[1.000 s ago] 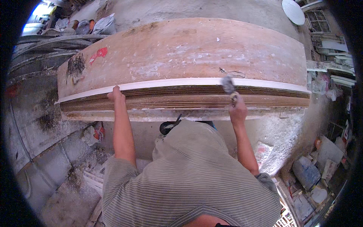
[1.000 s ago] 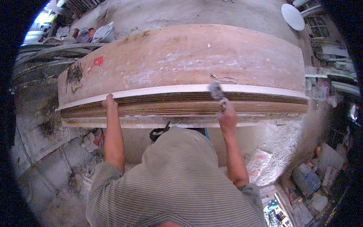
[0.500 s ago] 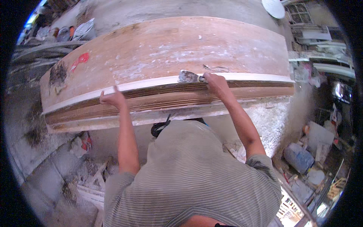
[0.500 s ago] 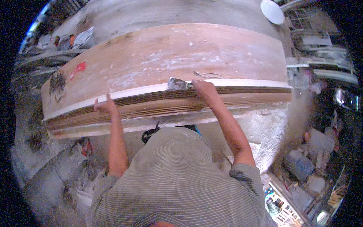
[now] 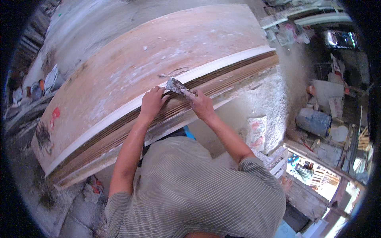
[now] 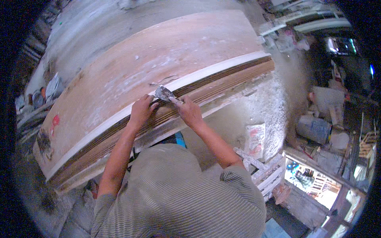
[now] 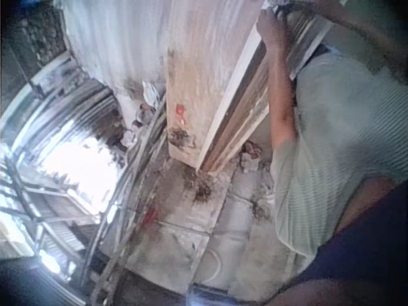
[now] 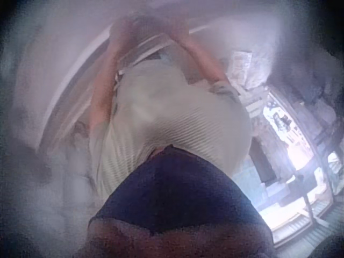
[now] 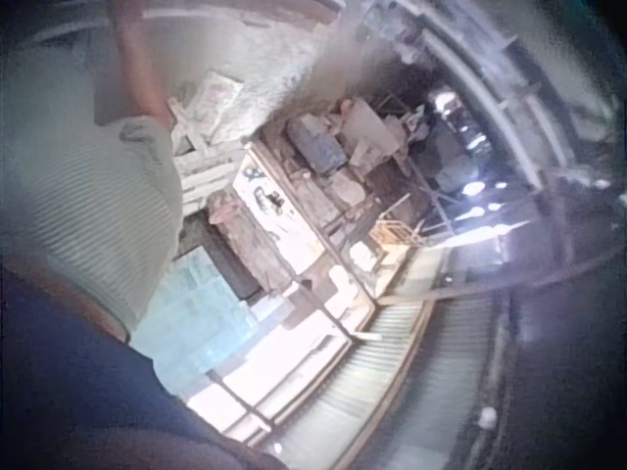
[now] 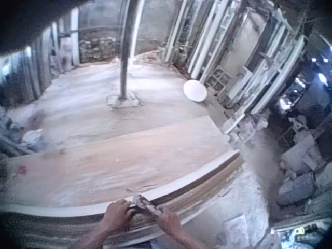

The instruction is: The person uses a scraper and a brush to clean a long white molding piece on a workbench. They scrape along the grooves, brush away debris, and then lift the cleaned molding to inspect it before placing it upright against a wall.

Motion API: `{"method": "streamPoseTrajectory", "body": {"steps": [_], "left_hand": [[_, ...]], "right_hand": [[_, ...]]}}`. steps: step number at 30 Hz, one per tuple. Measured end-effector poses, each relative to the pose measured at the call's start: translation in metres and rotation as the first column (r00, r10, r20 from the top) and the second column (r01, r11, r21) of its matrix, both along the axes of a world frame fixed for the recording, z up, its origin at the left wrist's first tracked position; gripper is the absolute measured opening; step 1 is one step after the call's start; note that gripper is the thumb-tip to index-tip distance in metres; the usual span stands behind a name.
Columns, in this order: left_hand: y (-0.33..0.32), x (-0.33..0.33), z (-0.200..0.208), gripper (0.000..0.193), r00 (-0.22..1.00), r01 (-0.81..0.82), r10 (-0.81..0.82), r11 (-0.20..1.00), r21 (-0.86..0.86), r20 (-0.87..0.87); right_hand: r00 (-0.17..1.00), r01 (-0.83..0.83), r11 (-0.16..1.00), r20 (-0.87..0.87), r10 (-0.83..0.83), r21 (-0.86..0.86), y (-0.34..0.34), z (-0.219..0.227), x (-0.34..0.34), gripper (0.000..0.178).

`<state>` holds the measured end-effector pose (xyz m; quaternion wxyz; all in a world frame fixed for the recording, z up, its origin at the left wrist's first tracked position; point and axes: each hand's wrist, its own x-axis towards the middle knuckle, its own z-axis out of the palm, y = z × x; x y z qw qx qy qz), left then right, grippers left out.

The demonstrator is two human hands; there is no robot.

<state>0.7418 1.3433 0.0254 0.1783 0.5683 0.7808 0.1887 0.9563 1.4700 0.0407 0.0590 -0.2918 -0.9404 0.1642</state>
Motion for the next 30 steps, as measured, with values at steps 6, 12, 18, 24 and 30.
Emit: {"method": "streamPoseTrajectory", "body": {"steps": [6, 12, 18, 24, 30], "left_hand": [[0.022, 0.01, 0.003, 0.023, 0.998, 0.048, -0.049, 0.998, -0.05, -0.026], [0.029, 0.009, -0.005, 0.029, 0.989, 0.075, -0.097, 0.981, -0.178, -0.116], [0.006, 0.019, 0.006, 0.029, 0.994, 0.012, -0.024, 0.993, -0.12, -0.104], [0.012, 0.023, 0.0, 0.035, 0.999, -0.016, 0.008, 0.988, -0.155, -0.052], [0.009, 0.014, -0.037, 0.029, 0.997, -0.012, 0.01, 1.0, -0.025, -0.078]], "right_hand": [[0.931, 0.364, 0.904, -0.085, -0.354, 0.222, 0.154, -0.048, 0.118, 0.039], [0.751, 0.627, 0.708, -0.013, -0.66, 0.323, 0.371, -0.048, 0.207, 0.04], [0.534, 0.744, 0.603, 0.285, -0.796, 0.289, 0.546, -0.077, 0.238, 0.044], [0.881, 0.441, 0.806, -0.017, -0.473, 0.396, 0.474, -0.067, 0.166, 0.047], [0.979, -0.204, 0.957, -0.065, 0.195, -0.206, 0.21, 0.0, -0.019, 0.041]]}}
